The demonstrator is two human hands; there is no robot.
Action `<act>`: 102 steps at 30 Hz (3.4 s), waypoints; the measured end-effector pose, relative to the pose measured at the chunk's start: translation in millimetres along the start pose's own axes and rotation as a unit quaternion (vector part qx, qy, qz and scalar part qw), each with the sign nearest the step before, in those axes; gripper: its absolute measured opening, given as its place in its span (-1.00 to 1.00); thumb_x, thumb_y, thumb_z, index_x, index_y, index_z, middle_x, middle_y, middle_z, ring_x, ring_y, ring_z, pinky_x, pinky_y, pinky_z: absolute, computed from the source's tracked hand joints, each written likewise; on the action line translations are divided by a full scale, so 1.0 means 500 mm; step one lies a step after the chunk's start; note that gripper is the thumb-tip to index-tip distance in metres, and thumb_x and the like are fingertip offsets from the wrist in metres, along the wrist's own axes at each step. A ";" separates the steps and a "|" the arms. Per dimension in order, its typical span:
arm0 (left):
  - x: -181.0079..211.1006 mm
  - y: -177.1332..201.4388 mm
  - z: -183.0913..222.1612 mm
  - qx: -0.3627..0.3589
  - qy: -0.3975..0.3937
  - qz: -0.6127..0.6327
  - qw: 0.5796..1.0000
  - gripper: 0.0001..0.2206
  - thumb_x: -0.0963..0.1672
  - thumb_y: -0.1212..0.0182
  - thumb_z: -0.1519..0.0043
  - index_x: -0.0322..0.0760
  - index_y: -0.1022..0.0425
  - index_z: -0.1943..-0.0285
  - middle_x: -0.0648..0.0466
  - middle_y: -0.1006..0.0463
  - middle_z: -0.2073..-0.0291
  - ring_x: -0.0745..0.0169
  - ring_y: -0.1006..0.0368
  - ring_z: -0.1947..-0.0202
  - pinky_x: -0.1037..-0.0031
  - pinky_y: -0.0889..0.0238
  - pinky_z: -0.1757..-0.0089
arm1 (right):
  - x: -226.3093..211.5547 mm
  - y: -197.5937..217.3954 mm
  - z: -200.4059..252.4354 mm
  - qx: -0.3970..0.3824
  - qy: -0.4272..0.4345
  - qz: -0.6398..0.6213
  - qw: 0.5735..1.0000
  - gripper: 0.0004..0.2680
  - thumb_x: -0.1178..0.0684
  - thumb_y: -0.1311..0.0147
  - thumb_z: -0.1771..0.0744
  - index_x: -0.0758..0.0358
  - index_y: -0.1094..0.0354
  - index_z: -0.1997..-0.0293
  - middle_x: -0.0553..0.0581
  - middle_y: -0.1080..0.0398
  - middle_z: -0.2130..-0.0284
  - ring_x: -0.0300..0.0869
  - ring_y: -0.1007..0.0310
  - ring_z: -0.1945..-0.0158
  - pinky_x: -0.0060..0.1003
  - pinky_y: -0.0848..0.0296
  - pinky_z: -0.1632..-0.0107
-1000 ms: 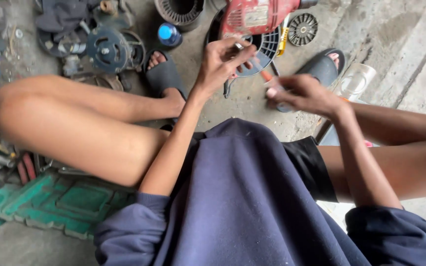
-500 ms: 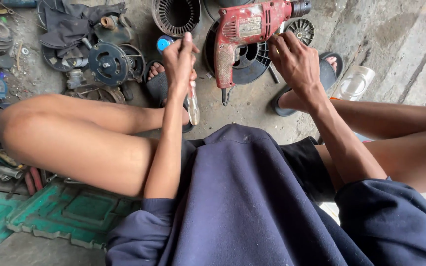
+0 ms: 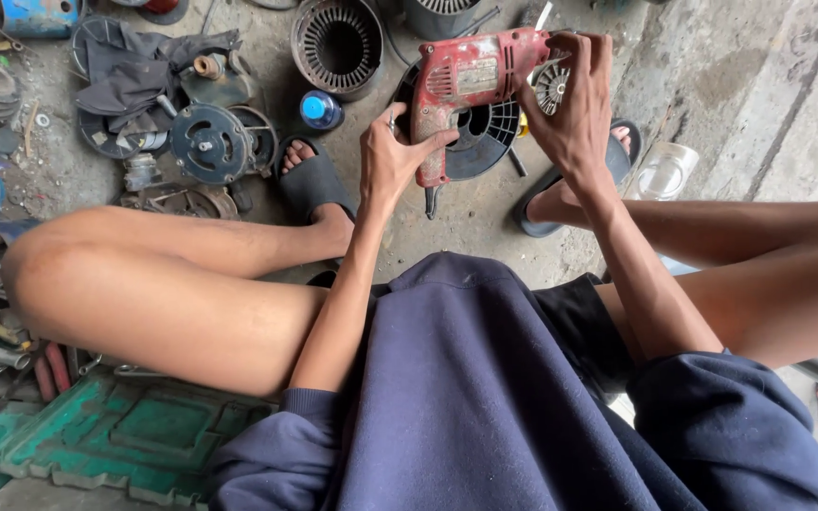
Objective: Disassembling and inspecting the internal components of a handheld power drill on a workshop floor.
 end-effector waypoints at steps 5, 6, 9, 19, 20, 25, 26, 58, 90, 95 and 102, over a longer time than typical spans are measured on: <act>-0.009 -0.005 -0.008 -0.021 -0.004 -0.014 1.000 -0.52 0.02 -0.58 0.08 -0.38 -0.51 0.20 0.00 -0.65 0.44 0.20 -0.53 0.53 0.41 -0.45 0.37 | 0.086 -0.014 -0.009 0.039 -0.039 -0.017 0.998 -0.72 0.06 -0.21 -0.42 0.26 -0.14 -0.16 0.28 -0.15 0.08 0.04 -0.32 0.05 0.02 -0.48 0.01; -0.007 -0.003 -0.010 -0.027 0.002 -0.008 1.000 -0.53 0.03 -0.57 0.07 -0.37 -0.51 0.20 0.02 -0.65 0.44 0.22 -0.54 0.53 0.42 -0.44 0.38 | 0.100 -0.014 -0.014 0.042 -0.049 -0.002 0.998 -0.77 0.07 -0.18 -0.41 0.23 -0.22 -0.12 0.25 -0.14 0.12 0.03 -0.22 0.05 0.00 -0.41 0.05; 0.002 0.016 -0.012 0.008 -0.027 -0.027 0.999 -0.64 -0.01 -0.54 -0.05 -0.33 -0.57 0.18 0.20 -0.38 0.65 0.42 -0.22 0.70 0.59 -0.08 0.64 | 0.104 0.003 -0.023 0.049 -0.077 -0.030 0.995 -0.88 0.19 -0.13 -0.43 0.34 -0.29 -0.03 0.32 -0.14 0.07 0.07 -0.42 0.11 -0.15 -0.64 0.19; 0.256 -0.006 -0.035 0.046 0.092 0.547 0.831 -0.46 0.21 0.02 -0.23 -0.28 -0.51 0.36 0.25 -0.34 0.67 0.58 0.02 0.80 0.63 0.19 0.75 | -0.208 0.143 0.030 -0.242 -0.131 -0.332 0.902 -0.68 0.10 -0.11 -0.37 0.40 -0.26 -0.25 0.05 -0.54 0.41 -0.32 -0.43 0.57 -0.43 -0.36 0.53; 0.244 -0.017 -0.049 0.047 0.066 0.489 0.868 -0.43 0.22 -0.04 -0.19 -0.35 -0.42 0.11 0.11 -0.40 0.44 0.46 -0.21 0.63 0.60 -0.12 0.60 | -0.185 0.161 0.015 -0.214 -0.119 -0.267 0.932 -0.69 0.16 -0.12 -0.38 0.40 -0.25 -0.26 0.19 -0.50 0.32 -0.21 -0.43 0.49 -0.35 -0.40 0.51; 0.112 -0.089 -0.159 0.086 -0.260 0.029 0.962 -0.27 0.24 -0.26 -0.26 -0.05 -0.08 -0.45 0.02 -0.46 -0.14 0.13 -0.45 -0.14 0.31 -0.43 -0.14 | -0.053 0.261 -0.064 -0.129 0.030 -0.011 0.991 -0.86 0.25 -0.17 -0.49 0.63 -0.40 -0.08 0.50 -0.58 0.25 0.06 -0.62 0.38 -0.21 -0.52 0.55; 0.086 -0.105 -0.169 0.002 -0.279 -0.079 0.957 0.01 0.39 -0.23 0.01 -0.09 -0.06 -0.50 0.01 -0.57 -0.04 0.08 -0.52 -0.08 0.14 -0.29 -0.20 | -0.051 0.269 -0.073 -0.156 0.030 0.002 0.987 -0.84 0.26 -0.23 -0.44 0.66 -0.46 -0.05 0.50 -0.56 0.28 0.06 -0.61 0.40 -0.22 -0.51 0.53; 0.071 -0.145 -0.162 -0.099 -0.269 -0.249 0.925 -0.17 0.05 -0.74 0.28 -0.15 -0.49 -0.24 0.17 -0.58 -0.04 0.19 -0.41 0.05 0.26 -0.13 -0.04 | -0.123 0.203 -0.239 -0.270 0.190 0.358 0.873 -0.76 -0.18 -0.16 -0.48 0.18 -0.46 0.09 0.00 -0.49 0.54 -0.33 -0.39 0.71 -0.47 -0.36 0.69; 0.053 -0.116 -0.164 -0.160 -0.259 -0.212 0.929 -0.17 0.13 -0.58 0.17 -0.04 -0.41 -0.35 0.09 -0.52 -0.11 0.07 -0.37 -0.17 0.19 -0.09 -0.16 | -0.081 0.160 -0.219 -0.231 0.163 0.192 0.940 -0.90 0.05 -0.13 -0.31 0.04 -0.44 0.12 0.20 -0.37 0.29 0.25 -0.53 0.45 0.15 -0.52 0.47; 0.092 -0.074 -0.155 -0.085 -0.296 -0.143 0.941 -0.23 0.02 -0.62 0.21 -0.23 -0.48 -0.23 0.07 -0.56 -0.07 0.06 -0.38 -0.05 0.27 -0.07 -0.17 | -0.115 0.190 -0.222 -0.185 0.187 0.321 0.910 -0.71 -0.17 -0.12 -0.43 0.22 -0.29 -0.11 0.09 -0.41 0.42 -0.26 -0.29 0.73 -0.38 -0.28 0.74; 0.062 -0.053 -0.162 -0.076 -0.278 -0.135 0.948 -0.17 0.06 -0.68 0.25 -0.24 -0.49 -0.24 0.02 -0.58 -0.05 0.08 -0.39 -0.03 0.27 -0.19 -0.15 | -0.125 0.221 -0.223 -0.213 0.200 0.303 0.907 -0.61 -0.19 -0.21 -0.39 0.19 -0.29 -0.28 0.16 -0.41 0.20 -0.25 -0.42 0.66 -0.39 -0.47 0.72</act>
Point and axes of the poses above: each hand's wrist, its own z-axis away from the middle knuckle, its own y-axis out of the back of the hand, x = y × z, the point moved 1 cm from there along -z, towards the middle knuckle
